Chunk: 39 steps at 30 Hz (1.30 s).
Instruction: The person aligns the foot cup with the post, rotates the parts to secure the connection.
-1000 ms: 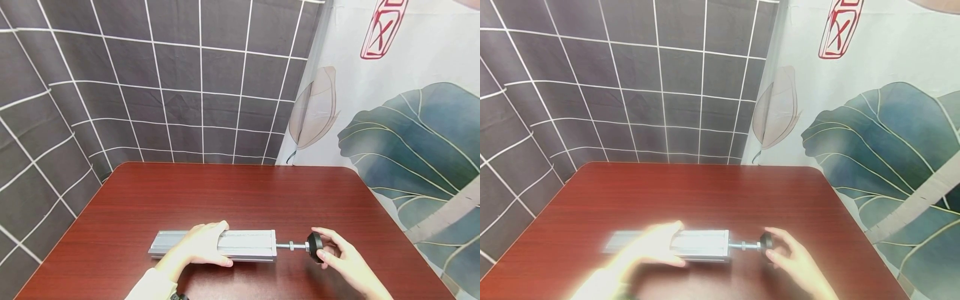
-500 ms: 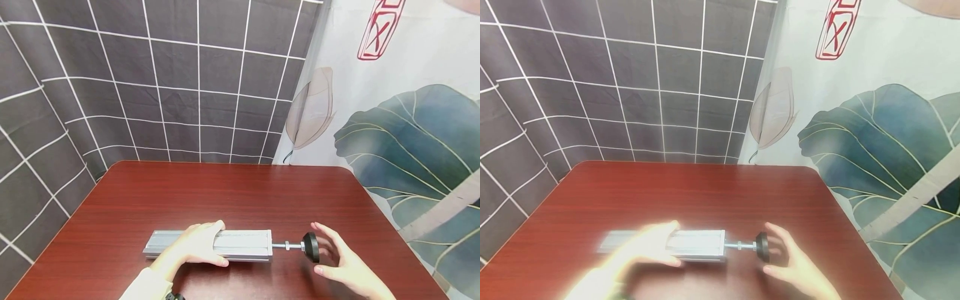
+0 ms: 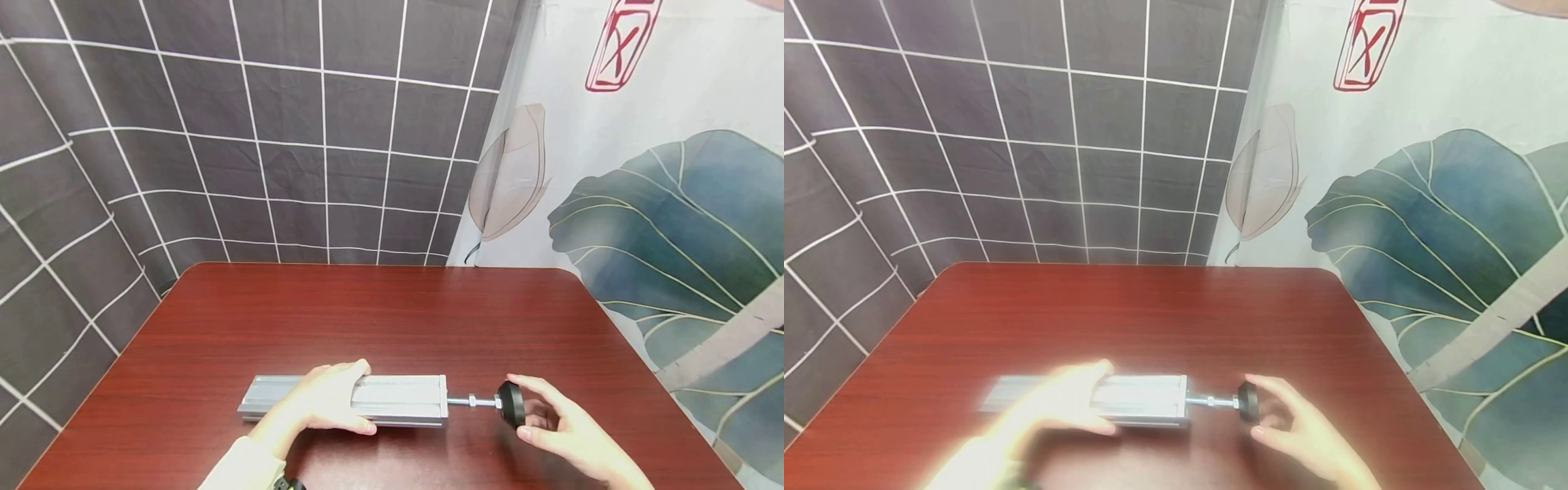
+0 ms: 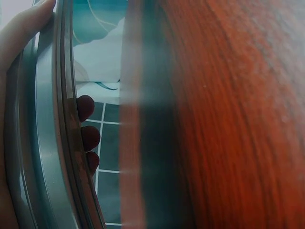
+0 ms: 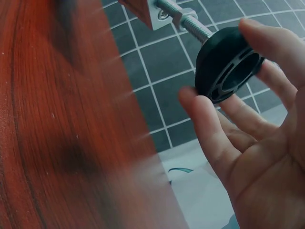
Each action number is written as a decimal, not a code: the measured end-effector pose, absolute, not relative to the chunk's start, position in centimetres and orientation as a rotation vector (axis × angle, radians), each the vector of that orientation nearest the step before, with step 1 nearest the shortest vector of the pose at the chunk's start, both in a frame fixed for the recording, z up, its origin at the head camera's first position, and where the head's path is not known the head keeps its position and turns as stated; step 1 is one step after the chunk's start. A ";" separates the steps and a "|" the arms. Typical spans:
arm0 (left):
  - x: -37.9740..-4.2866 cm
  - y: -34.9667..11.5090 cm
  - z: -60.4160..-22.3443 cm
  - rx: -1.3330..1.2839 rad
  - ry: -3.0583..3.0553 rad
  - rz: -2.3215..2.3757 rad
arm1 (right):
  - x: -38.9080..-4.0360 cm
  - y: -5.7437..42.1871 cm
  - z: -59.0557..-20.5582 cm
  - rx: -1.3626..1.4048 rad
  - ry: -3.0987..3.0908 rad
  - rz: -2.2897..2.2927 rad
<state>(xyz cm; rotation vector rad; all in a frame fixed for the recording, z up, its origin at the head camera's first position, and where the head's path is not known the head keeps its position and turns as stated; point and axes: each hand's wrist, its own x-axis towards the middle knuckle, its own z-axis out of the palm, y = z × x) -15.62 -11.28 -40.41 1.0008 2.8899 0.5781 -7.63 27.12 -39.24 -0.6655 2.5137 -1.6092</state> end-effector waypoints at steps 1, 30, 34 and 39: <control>-15.6 -11.2 -40.4 0.998 2.892 0.574 | -7.6 27.1 -39.2 -0.644 2.539 -1.598; -15.7 -11.4 -40.7 0.988 2.891 0.594 | -7.6 27.2 -39.6 -0.612 2.542 -1.610; -15.6 -11.4 -40.9 0.994 2.891 0.576 | -7.9 27.2 -40.0 -0.851 2.400 -1.665; -15.5 -11.4 -40.9 0.997 2.894 0.565 | -8.1 26.9 -40.0 -0.928 2.486 -1.623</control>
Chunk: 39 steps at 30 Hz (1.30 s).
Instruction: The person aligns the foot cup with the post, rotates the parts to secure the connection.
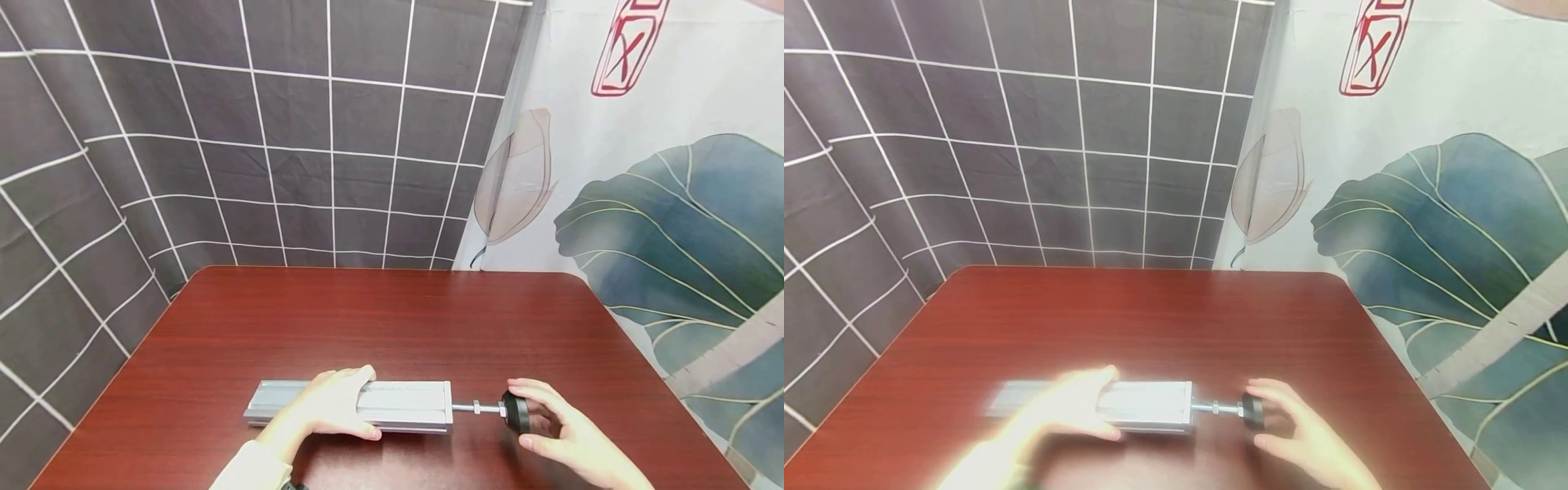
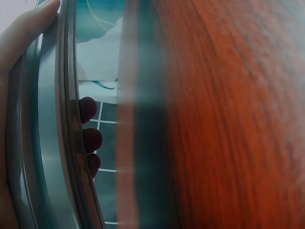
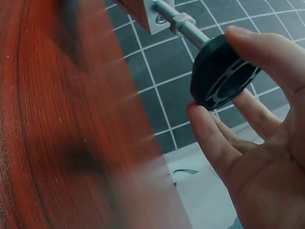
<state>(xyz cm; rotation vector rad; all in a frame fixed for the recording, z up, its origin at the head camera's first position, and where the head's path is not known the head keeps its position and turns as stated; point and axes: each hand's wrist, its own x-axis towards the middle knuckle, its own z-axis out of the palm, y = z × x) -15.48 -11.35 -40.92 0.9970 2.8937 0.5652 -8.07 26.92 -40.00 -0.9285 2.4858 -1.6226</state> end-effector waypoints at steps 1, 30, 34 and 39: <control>-15.5 -11.3 -40.9 0.997 2.894 0.565 | -8.0 26.9 -39.9 -0.887 2.503 -1.619; -15.4 -10.8 -41.1 0.987 2.932 0.624 | -8.0 27.8 -39.3 -0.899 2.272 -1.812; -15.3 -10.8 -40.9 0.989 2.936 0.605 | -8.1 27.7 -39.5 -0.986 2.248 -1.797; -15.4 -10.8 -40.8 1.005 2.945 0.584 | -8.0 27.6 -39.3 -0.952 2.422 -1.703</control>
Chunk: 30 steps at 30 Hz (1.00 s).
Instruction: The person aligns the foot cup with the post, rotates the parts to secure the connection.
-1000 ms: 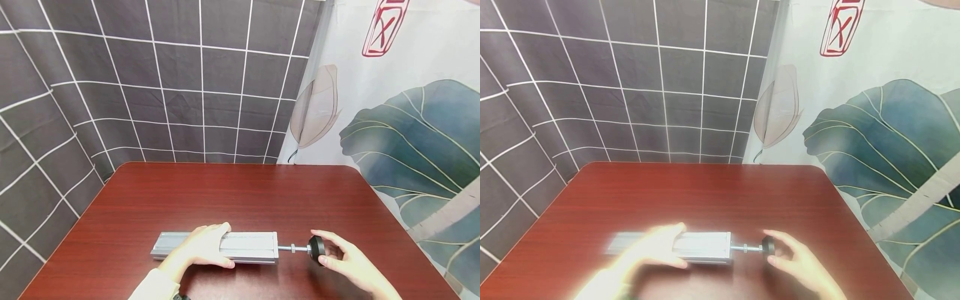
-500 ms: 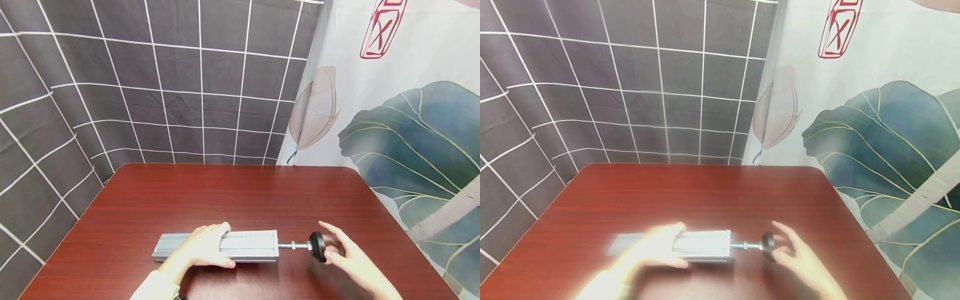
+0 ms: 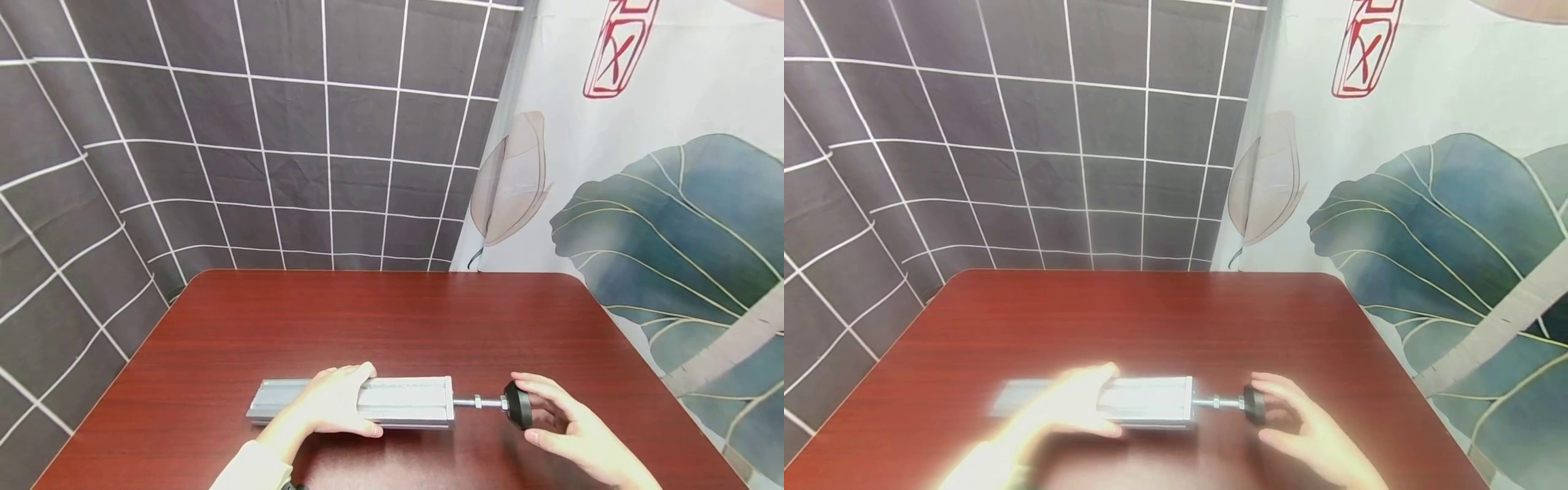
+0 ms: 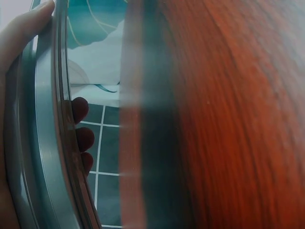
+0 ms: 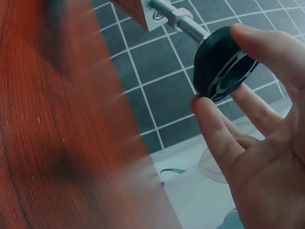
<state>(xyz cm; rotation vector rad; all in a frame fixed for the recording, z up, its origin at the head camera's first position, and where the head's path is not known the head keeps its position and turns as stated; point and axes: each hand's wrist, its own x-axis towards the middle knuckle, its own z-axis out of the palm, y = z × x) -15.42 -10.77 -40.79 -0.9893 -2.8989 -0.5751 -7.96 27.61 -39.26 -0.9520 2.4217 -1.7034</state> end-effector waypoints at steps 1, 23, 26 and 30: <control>-15.5 -10.8 -40.8 -0.990 -2.899 -0.572 | -7.9 27.5 -39.2 -0.899 2.462 -1.685; -15.4 -10.8 -40.8 -0.974 -2.893 -0.569 | -8.2 26.1 -39.0 -0.626 2.676 -1.683; -15.5 -10.8 -41.0 -0.971 -2.904 -0.577 | -8.2 26.7 -38.9 -0.670 2.655 -1.647; -15.6 -10.7 -40.9 -0.995 -2.890 -0.588 | -8.2 27.6 -39.1 -0.849 2.502 -1.702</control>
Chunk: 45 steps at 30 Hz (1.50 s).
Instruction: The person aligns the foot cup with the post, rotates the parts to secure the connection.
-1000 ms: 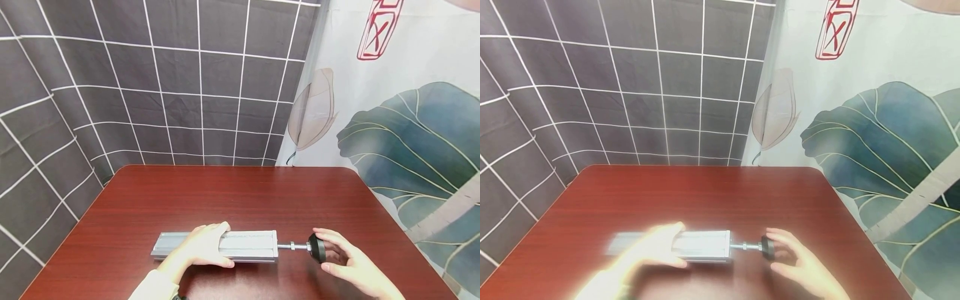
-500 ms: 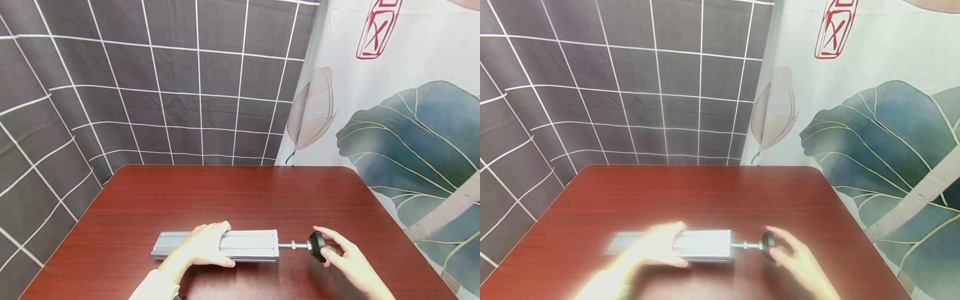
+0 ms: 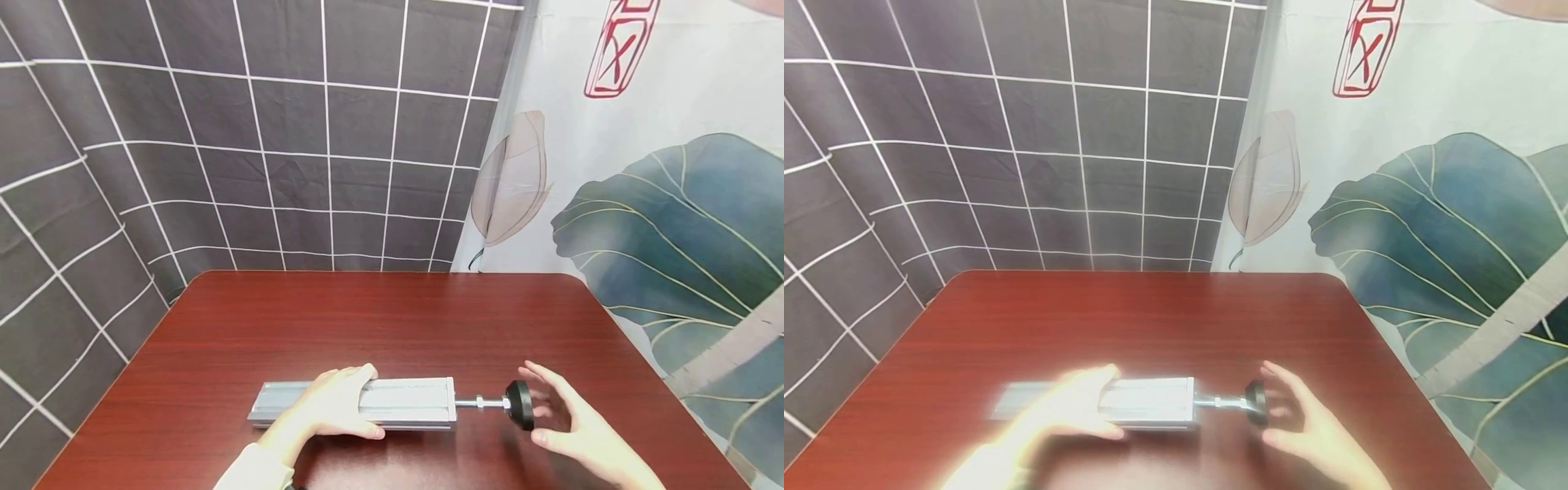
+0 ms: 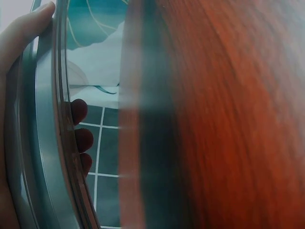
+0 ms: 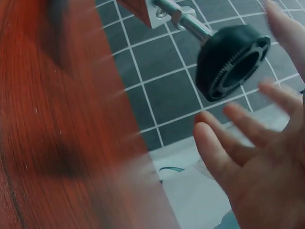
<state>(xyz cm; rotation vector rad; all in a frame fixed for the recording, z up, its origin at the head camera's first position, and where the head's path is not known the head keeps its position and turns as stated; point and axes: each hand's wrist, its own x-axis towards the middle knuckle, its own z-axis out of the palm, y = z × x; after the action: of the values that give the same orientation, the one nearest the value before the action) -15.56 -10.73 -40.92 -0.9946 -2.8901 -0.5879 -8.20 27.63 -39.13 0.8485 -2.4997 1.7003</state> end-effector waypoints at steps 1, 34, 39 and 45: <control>-15.6 -10.7 -40.9 -1.002 -2.886 -0.589 | -8.2 27.8 -39.2 0.916 -2.473 1.711; -15.7 -10.9 -40.7 -0.982 -2.924 -0.575 | -8.2 26.3 -39.7 0.748 -2.487 1.598; -15.8 -10.9 -40.6 -0.994 -2.913 -0.573 | -8.1 26.9 -39.8 0.925 -2.430 1.739; -15.8 -11.2 -40.6 -0.992 -2.908 -0.592 | -8.3 27.0 -40.2 1.119 -2.331 1.681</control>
<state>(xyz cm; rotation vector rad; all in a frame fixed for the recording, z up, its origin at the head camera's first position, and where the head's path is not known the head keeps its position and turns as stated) -15.80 -11.21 -40.64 -0.9923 -2.9084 -0.5920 -8.29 26.97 -40.15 1.1194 -2.3306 1.6807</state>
